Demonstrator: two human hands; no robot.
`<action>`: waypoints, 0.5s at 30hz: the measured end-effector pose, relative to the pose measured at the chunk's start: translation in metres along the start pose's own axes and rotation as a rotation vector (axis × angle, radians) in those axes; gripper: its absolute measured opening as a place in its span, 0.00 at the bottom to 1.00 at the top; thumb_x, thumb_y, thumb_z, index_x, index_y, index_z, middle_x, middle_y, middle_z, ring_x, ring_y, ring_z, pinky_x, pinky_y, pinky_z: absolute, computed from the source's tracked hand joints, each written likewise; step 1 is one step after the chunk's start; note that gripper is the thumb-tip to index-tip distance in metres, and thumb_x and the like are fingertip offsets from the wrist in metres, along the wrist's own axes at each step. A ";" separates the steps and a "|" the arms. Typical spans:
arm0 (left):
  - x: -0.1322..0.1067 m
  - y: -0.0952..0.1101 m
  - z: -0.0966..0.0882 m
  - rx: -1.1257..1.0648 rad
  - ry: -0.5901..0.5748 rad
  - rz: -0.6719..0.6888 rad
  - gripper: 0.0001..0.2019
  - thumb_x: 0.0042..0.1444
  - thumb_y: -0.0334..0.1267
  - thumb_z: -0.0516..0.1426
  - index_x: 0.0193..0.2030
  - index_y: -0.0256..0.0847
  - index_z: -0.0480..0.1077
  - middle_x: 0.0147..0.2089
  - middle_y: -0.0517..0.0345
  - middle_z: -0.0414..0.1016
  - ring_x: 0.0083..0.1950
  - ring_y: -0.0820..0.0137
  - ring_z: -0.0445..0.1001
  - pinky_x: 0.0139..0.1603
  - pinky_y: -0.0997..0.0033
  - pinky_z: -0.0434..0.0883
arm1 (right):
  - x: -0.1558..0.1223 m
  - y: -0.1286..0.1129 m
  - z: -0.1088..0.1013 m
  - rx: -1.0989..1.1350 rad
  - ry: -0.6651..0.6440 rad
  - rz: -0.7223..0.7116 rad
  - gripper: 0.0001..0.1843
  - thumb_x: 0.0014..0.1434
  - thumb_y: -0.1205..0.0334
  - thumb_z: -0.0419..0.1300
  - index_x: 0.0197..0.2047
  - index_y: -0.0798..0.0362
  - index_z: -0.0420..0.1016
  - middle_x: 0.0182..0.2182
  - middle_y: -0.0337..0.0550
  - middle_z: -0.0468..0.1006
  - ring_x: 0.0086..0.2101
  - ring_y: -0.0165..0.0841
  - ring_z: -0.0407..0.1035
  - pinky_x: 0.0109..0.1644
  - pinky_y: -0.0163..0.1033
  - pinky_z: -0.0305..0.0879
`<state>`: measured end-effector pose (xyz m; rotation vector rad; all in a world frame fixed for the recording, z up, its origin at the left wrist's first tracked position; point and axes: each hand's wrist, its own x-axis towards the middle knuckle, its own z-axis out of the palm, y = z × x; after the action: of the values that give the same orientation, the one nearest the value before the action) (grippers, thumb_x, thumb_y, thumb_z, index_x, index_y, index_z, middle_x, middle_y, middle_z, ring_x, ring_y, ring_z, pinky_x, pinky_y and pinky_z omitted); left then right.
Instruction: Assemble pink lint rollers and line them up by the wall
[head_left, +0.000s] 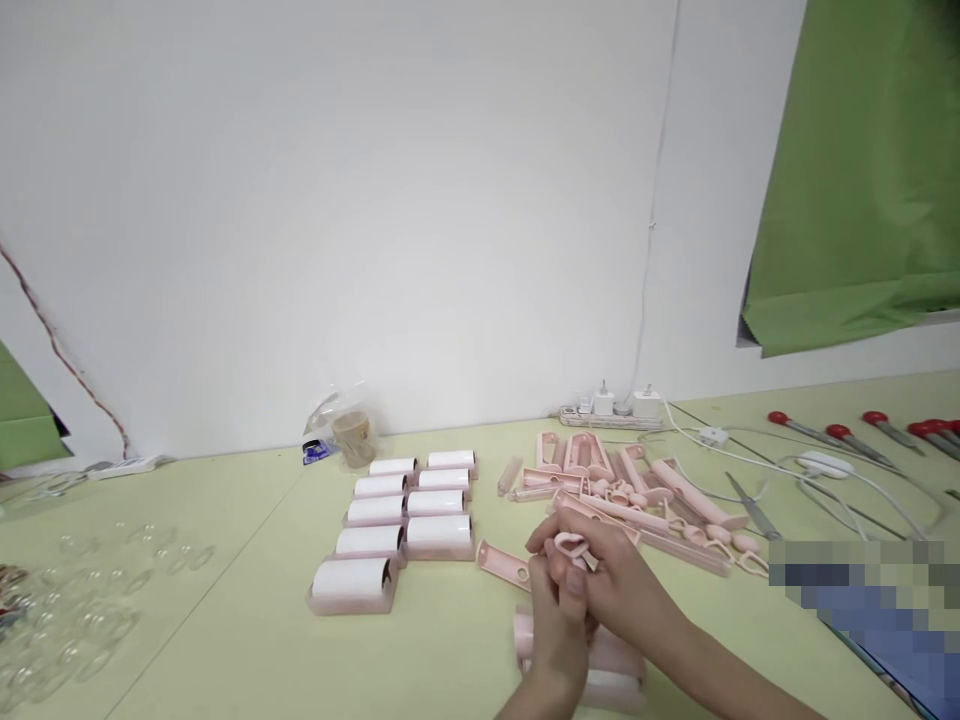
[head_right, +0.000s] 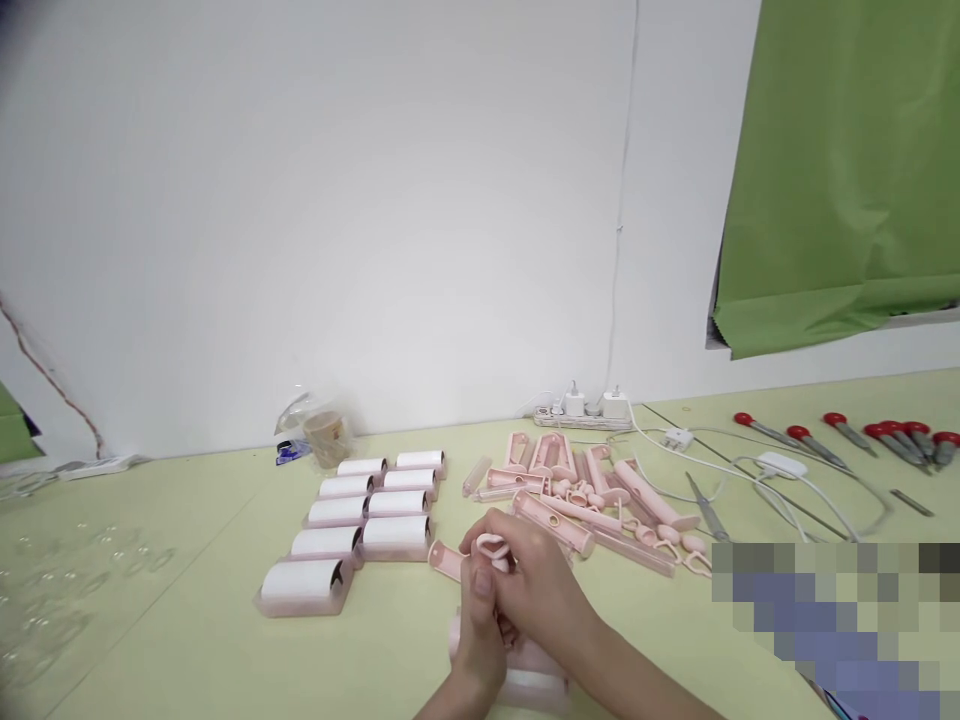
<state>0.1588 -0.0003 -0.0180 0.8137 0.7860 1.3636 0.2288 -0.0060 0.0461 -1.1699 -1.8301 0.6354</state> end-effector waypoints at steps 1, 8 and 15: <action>0.000 0.000 -0.001 0.014 0.025 0.020 0.30 0.26 0.64 0.59 0.24 0.41 0.56 0.14 0.72 0.54 0.14 0.82 0.50 0.13 0.79 0.47 | -0.001 -0.001 0.001 -0.006 0.018 -0.003 0.08 0.45 0.68 0.49 0.27 0.50 0.68 0.24 0.37 0.72 0.27 0.33 0.66 0.30 0.37 0.62; 0.002 0.006 0.001 -0.003 -0.156 0.011 0.29 0.28 0.66 0.57 0.23 0.41 0.56 0.11 0.74 0.48 0.11 0.84 0.43 0.11 0.79 0.42 | 0.005 0.001 -0.012 -0.005 -0.143 -0.018 0.06 0.53 0.59 0.52 0.27 0.50 0.61 0.28 0.38 0.71 0.30 0.33 0.66 0.33 0.37 0.62; 0.005 0.006 0.003 0.025 -0.252 -0.013 0.34 0.24 0.75 0.47 0.07 0.42 0.49 0.06 0.70 0.41 0.08 0.86 0.39 0.09 0.78 0.35 | 0.036 -0.006 -0.034 0.031 -0.571 -0.381 0.10 0.50 0.71 0.52 0.37 0.50 0.65 0.41 0.41 0.70 0.42 0.32 0.64 0.47 0.39 0.60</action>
<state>0.1581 0.0047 -0.0113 0.9769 0.6114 1.2132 0.2479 0.0226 0.0818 -0.6161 -2.4276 0.8225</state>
